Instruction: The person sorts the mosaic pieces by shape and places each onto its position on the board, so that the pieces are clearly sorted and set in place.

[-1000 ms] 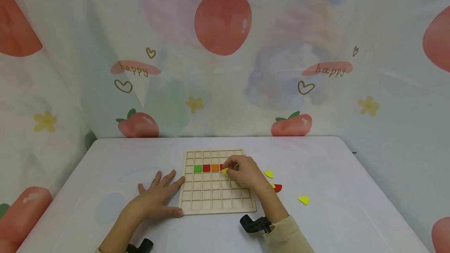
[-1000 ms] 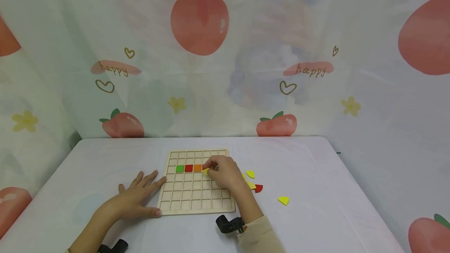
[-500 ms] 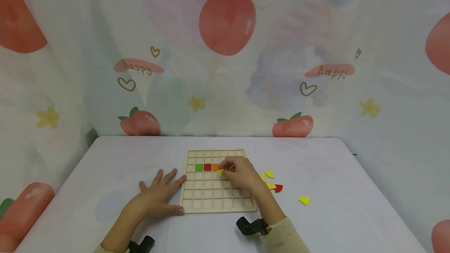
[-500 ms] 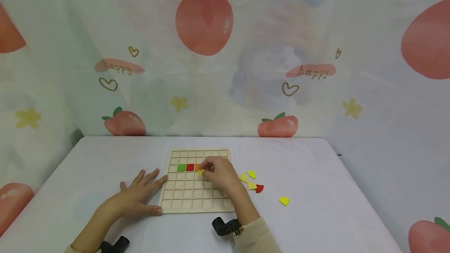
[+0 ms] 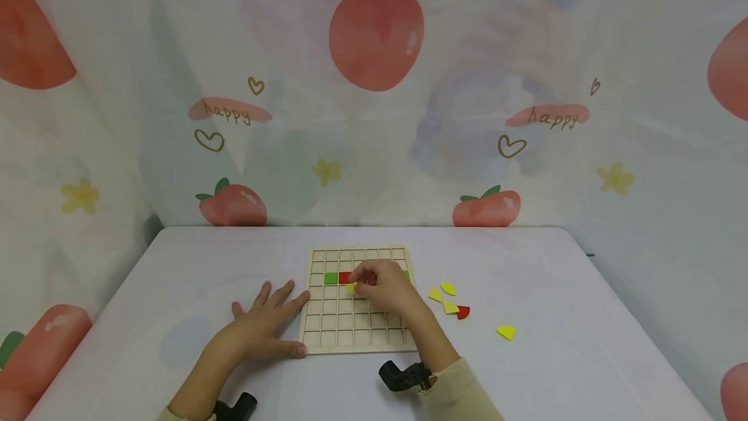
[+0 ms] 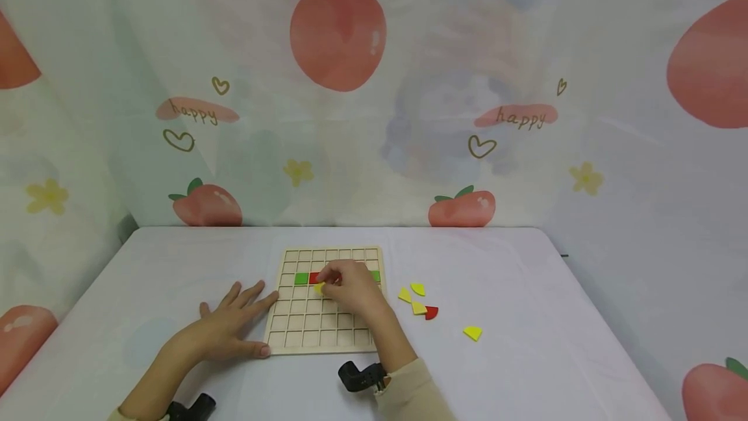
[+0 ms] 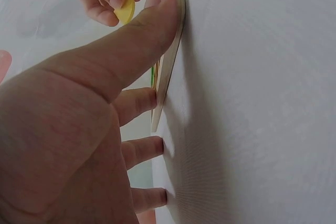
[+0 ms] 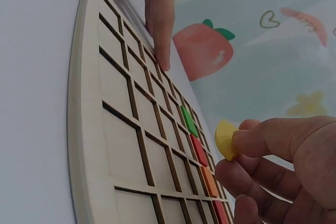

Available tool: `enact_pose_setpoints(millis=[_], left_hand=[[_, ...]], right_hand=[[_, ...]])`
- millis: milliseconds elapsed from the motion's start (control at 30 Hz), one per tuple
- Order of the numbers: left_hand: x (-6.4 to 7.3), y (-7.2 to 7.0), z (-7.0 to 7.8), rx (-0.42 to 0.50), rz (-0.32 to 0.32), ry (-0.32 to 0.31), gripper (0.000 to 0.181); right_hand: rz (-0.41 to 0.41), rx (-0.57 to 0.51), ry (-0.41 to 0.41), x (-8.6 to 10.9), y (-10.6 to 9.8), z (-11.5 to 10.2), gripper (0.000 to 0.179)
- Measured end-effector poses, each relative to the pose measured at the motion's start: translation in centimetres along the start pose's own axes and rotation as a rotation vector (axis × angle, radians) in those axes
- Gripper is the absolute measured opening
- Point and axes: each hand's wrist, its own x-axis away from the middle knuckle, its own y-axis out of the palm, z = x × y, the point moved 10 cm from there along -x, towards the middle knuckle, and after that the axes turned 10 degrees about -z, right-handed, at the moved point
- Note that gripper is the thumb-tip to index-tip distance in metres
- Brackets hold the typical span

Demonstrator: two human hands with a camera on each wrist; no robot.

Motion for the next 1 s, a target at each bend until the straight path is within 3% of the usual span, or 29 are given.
enact_pose_setpoints(millis=[1000], left_hand=[[0.4, -0.2, 0.2, 0.012, -0.004, 0.035, 0.099]], right_hand=[[-0.008, 0.027, -0.017, -2.3, 3.3, -0.9, 0.008]])
